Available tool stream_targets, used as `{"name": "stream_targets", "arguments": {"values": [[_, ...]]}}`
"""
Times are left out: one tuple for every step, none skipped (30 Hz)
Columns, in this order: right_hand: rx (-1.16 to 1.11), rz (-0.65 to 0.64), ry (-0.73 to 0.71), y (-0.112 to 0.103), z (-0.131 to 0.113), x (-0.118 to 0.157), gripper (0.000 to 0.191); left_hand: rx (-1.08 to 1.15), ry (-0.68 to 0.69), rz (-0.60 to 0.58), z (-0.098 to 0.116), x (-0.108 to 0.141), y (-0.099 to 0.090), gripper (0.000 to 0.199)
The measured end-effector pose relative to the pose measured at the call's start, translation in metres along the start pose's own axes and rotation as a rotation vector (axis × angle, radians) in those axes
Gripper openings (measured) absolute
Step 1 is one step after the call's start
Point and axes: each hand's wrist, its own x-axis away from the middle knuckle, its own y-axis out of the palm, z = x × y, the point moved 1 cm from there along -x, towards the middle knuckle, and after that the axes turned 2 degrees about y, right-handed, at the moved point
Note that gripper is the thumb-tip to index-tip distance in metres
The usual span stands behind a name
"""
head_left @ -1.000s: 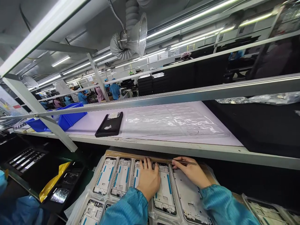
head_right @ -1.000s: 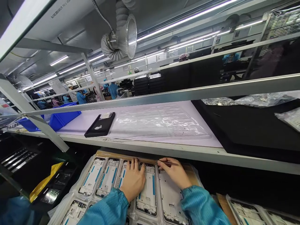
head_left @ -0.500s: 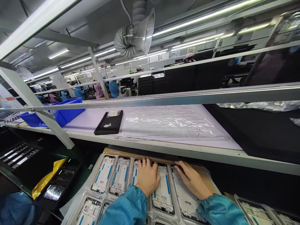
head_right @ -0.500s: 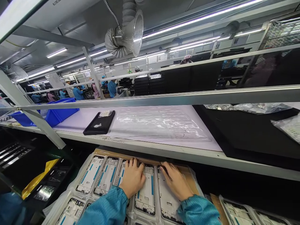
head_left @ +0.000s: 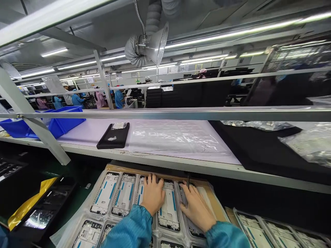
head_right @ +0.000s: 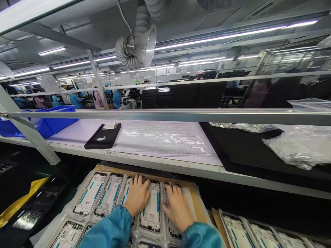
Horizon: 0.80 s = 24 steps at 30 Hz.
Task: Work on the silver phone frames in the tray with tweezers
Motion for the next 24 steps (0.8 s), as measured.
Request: {"name": "stream_targets", "arguments": {"values": [[0.009, -0.029, 0.029, -0.005, -0.004, -0.004, 0.052, 0.006, -0.005, 0.004, 0.000, 0.000, -0.002, 0.042], [0.010, -0.041, 0.052, -0.009, -0.007, -0.007, 0.055, 0.013, -0.008, 0.010, 0.000, 0.000, -0.003, 0.041], [0.009, -0.035, 0.071, -0.014, -0.010, -0.008, 0.058, 0.018, -0.009, 0.015, 0.000, 0.000, -0.004, 0.040], [0.015, -0.017, 0.084, -0.018, -0.011, -0.009, 0.060, 0.023, -0.007, 0.017, 0.000, 0.000, -0.005, 0.040], [0.034, 0.004, 0.094, -0.023, -0.009, -0.008, 0.061, 0.028, -0.003, 0.019, 0.000, 0.000, -0.005, 0.040], [0.062, 0.020, 0.098, -0.026, -0.005, -0.005, 0.059, 0.033, 0.000, 0.020, -0.001, 0.001, -0.005, 0.040], [0.089, 0.034, 0.093, -0.030, 0.001, -0.001, 0.056, 0.038, 0.004, 0.024, -0.001, 0.001, -0.004, 0.040], [0.099, 0.043, 0.080, -0.033, 0.010, 0.004, 0.052, 0.044, 0.007, 0.031, -0.002, 0.001, -0.003, 0.040], [0.072, 0.048, 0.059, -0.037, 0.021, 0.010, 0.048, 0.051, 0.008, 0.041, -0.002, 0.002, -0.001, 0.040], [-0.003, 0.055, 0.043, -0.040, 0.031, 0.016, 0.044, 0.059, 0.008, 0.050, -0.003, 0.002, 0.000, 0.040], [-0.113, 0.045, 0.040, -0.044, 0.042, 0.021, 0.039, 0.066, 0.006, 0.055, -0.003, 0.002, 0.002, 0.040], [-0.237, 0.021, 0.056, -0.048, 0.050, 0.026, 0.035, 0.072, 0.005, 0.054, -0.003, 0.003, 0.002, 0.041], [-0.360, -0.010, 0.090, -0.051, 0.055, 0.030, 0.031, 0.075, 0.005, 0.049, -0.004, 0.003, 0.003, 0.041], [-0.463, -0.028, 0.140, -0.053, 0.057, 0.033, 0.030, 0.077, 0.006, 0.043, -0.004, 0.004, 0.002, 0.041], [-0.538, -0.023, 0.199, -0.054, 0.056, 0.034, 0.032, 0.077, 0.008, 0.037, -0.004, 0.004, 0.002, 0.040], [-0.588, 0.011, 0.254, -0.054, 0.052, 0.035, 0.035, 0.077, 0.011, 0.033, -0.004, 0.004, 0.000, 0.040], [-0.614, 0.065, 0.301, -0.052, 0.046, 0.034, 0.037, 0.076, 0.013, 0.030, -0.004, 0.004, -0.001, 0.039], [-0.622, 0.122, 0.331, -0.048, 0.040, 0.034, 0.038, 0.077, 0.016, 0.028, -0.004, 0.004, -0.003, 0.039], [-0.616, 0.164, 0.345, -0.043, 0.035, 0.034, 0.038, 0.077, 0.017, 0.024, -0.004, 0.003, -0.004, 0.039], [-0.597, 0.190, 0.349, -0.037, 0.032, 0.034, 0.037, 0.079, 0.019, 0.019, -0.004, 0.003, -0.005, 0.040], [-0.571, 0.210, 0.340, -0.030, 0.030, 0.036, 0.034, 0.082, 0.021, 0.014, -0.003, 0.002, -0.005, 0.040], [-0.533, 0.240, 0.319, -0.023, 0.032, 0.039, 0.031, 0.087, 0.023, 0.011, -0.003, 0.002, -0.004, 0.040], [-0.490, 0.258, 0.280, -0.016, 0.035, 0.042, 0.028, 0.091, 0.023, 0.009, -0.002, 0.003, -0.003, 0.041], [-0.446, 0.272, 0.224, -0.008, 0.040, 0.046, 0.025, 0.090, 0.021, 0.008, -0.002, 0.004, -0.001, 0.041]]}}
